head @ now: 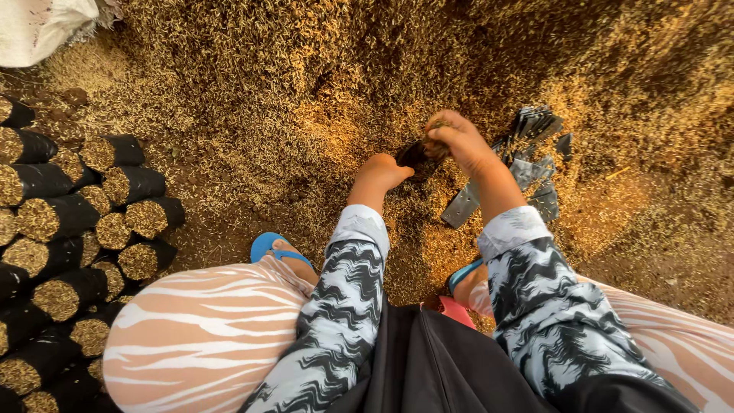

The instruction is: The person scoops loose dried plant material from a large pile and packs it into small black plastic pouches. They fold the pouches closed and place them in a growing stack to the left.

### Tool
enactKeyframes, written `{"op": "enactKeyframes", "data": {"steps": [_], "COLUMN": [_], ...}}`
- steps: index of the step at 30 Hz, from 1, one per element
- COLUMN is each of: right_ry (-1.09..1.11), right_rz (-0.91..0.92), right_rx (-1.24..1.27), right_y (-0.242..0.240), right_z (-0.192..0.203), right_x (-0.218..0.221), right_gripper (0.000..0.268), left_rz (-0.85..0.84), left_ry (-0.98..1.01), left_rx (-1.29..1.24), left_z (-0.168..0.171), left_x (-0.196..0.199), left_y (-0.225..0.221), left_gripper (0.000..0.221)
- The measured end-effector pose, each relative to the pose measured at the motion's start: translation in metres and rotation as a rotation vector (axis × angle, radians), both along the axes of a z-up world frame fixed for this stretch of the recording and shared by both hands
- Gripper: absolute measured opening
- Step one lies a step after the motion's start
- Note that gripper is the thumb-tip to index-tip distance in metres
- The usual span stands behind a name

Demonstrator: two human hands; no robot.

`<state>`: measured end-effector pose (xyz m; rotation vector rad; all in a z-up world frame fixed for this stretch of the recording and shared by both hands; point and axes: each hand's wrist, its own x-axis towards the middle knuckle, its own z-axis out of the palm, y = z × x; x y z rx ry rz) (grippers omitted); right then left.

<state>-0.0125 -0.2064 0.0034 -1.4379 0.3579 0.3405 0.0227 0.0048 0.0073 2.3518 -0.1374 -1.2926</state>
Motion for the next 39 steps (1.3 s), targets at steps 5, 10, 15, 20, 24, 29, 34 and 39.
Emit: {"op": "enactKeyframes", "data": {"steps": [5,10,15,20,24,29,34,39], "right_ry": [-0.122,-0.246,0.025,-0.157,0.171,-0.01,-0.259,-0.147], "right_rz": [0.158,0.509,0.691,0.68,0.621,0.088,-0.109,-0.124], "right_rx": [-0.18,-0.918,-1.224,-1.441,-1.012,-0.871,-1.386,-1.456], "right_y": [0.02,0.031,0.066,0.085,0.055,0.001,-0.019,-0.015], "right_z": [0.014,0.026,0.017,0.015,0.026,0.018,0.0,-0.033], "right_x": [-0.01,-0.023,-0.042,-0.045,-0.02,0.002,-0.003,-0.013], "right_gripper": [0.023,0.035,0.056,0.064,0.041,0.031,0.06,0.069], "left_rz": [0.041,0.046,0.008,-0.071,-0.002,-0.02,-0.021,-0.029], "left_ry": [-0.09,-0.094,-0.161,-0.205,-0.119,-0.098,-0.135,-0.108], "left_rx": [0.019,0.005,-0.034,-0.042,-0.022,-0.02,-0.067,-0.081], "left_z": [-0.008,-0.017,-0.028,-0.027,-0.015,-0.012,-0.016,-0.029], "left_x": [-0.007,-0.009,-0.007,-0.009,-0.005,-0.006,-0.003,-0.001], "left_y": [-0.005,-0.007,-0.006,-0.004,-0.008,-0.007,-0.009,-0.008], "left_gripper": [0.044,0.041,0.037,0.034,0.034,0.035,0.037,0.034]}}
